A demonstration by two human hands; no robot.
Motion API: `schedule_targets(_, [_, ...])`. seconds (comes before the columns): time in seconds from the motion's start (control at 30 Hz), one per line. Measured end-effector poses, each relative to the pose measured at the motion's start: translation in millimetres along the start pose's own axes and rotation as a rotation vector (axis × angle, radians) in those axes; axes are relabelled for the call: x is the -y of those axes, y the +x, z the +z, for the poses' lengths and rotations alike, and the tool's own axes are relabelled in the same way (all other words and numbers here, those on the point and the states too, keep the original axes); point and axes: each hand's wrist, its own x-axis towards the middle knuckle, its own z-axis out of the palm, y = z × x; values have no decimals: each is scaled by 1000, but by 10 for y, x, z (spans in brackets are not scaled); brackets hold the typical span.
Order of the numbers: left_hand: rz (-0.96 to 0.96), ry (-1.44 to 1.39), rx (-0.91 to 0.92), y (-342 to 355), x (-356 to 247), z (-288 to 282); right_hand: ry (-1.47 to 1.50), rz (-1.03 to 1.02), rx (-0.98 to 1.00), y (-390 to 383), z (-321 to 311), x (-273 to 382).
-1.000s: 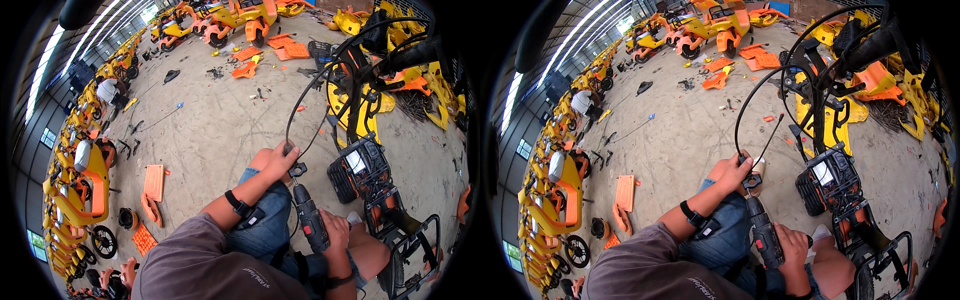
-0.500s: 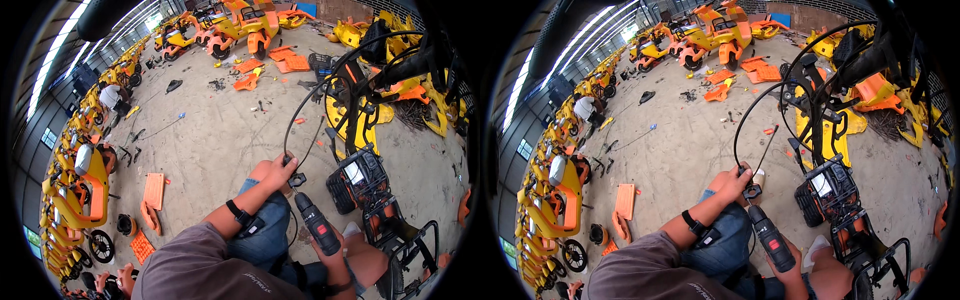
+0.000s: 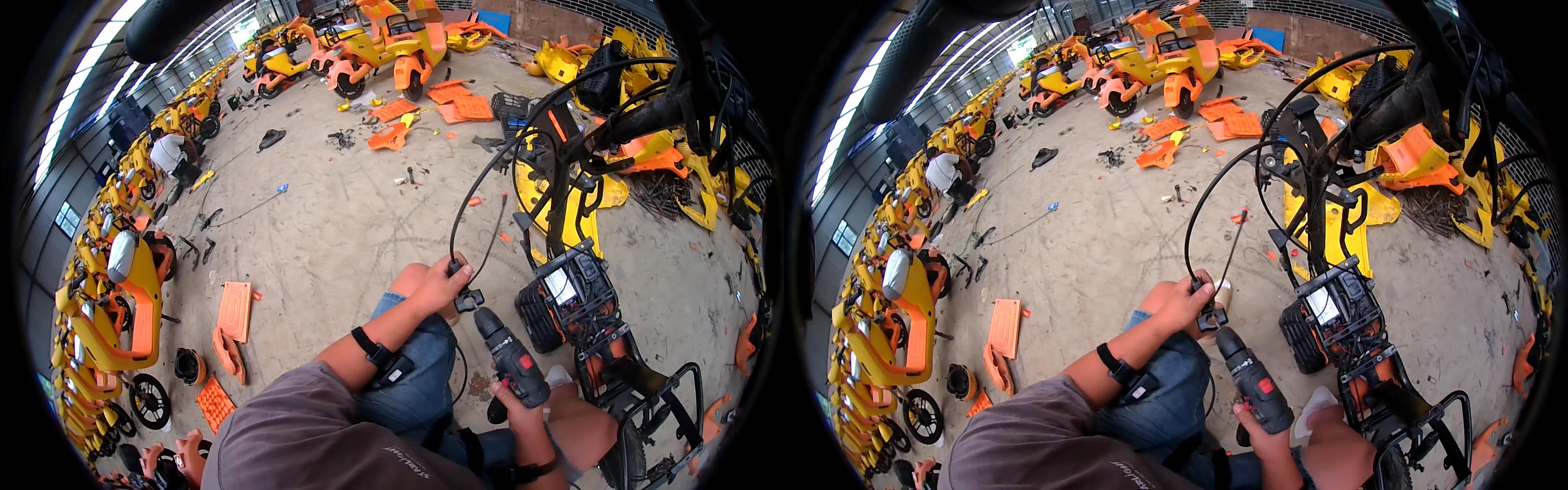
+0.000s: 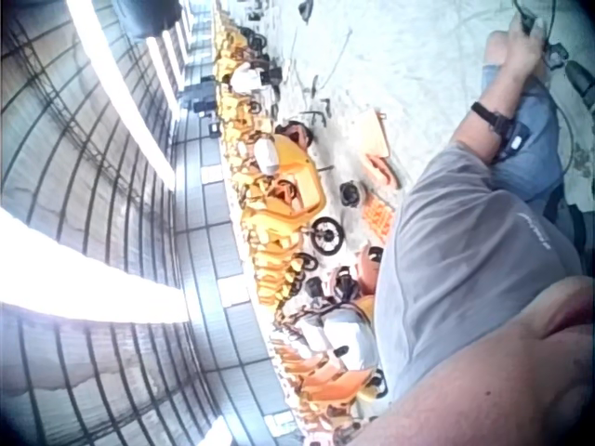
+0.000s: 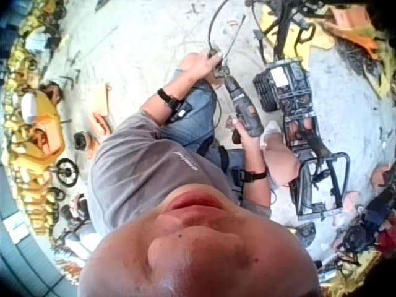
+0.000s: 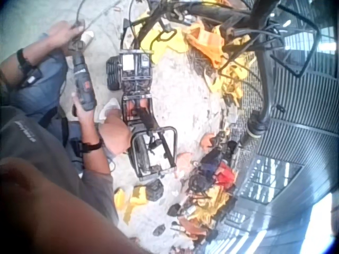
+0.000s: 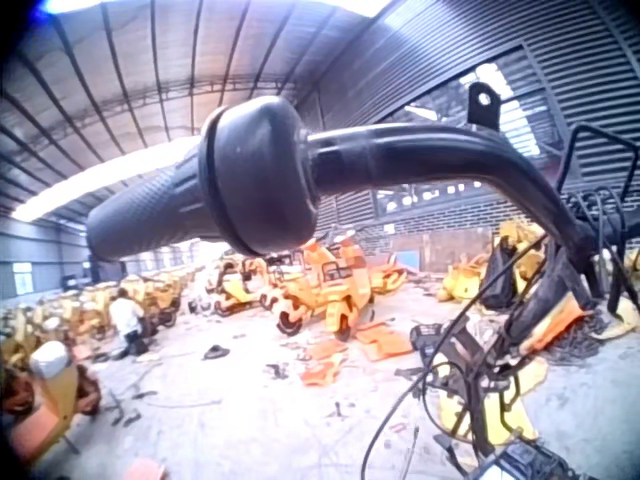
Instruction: The person uses a power drill and their hands to disassemble and adjust parts of a motorcycle braking or steering assembly while seated on the floor in a large service bay.
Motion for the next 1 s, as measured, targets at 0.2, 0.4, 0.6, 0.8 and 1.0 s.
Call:
schedule_targets(0.2, [31, -40, 60, -23, 95, 18, 398, 154, -149, 29, 35, -8])
schedule_targets(0.4, [-44, 171, 276, -201, -295, 208, 767, 231, -82, 78, -79, -139])
schedule_targets(0.6, [-10, 450, 485, -747, -483, 815, 939, 159, 52, 128, -40, -65])
schedule_targets(0.8, [-63, 382, 772, -908, -545, 816, 966, 307, -117, 164, -180, -107])
schedule_targets(1.0, [195, 736, 808, -924, -570, 549, 1043, 516, -283, 206, -198, -278])
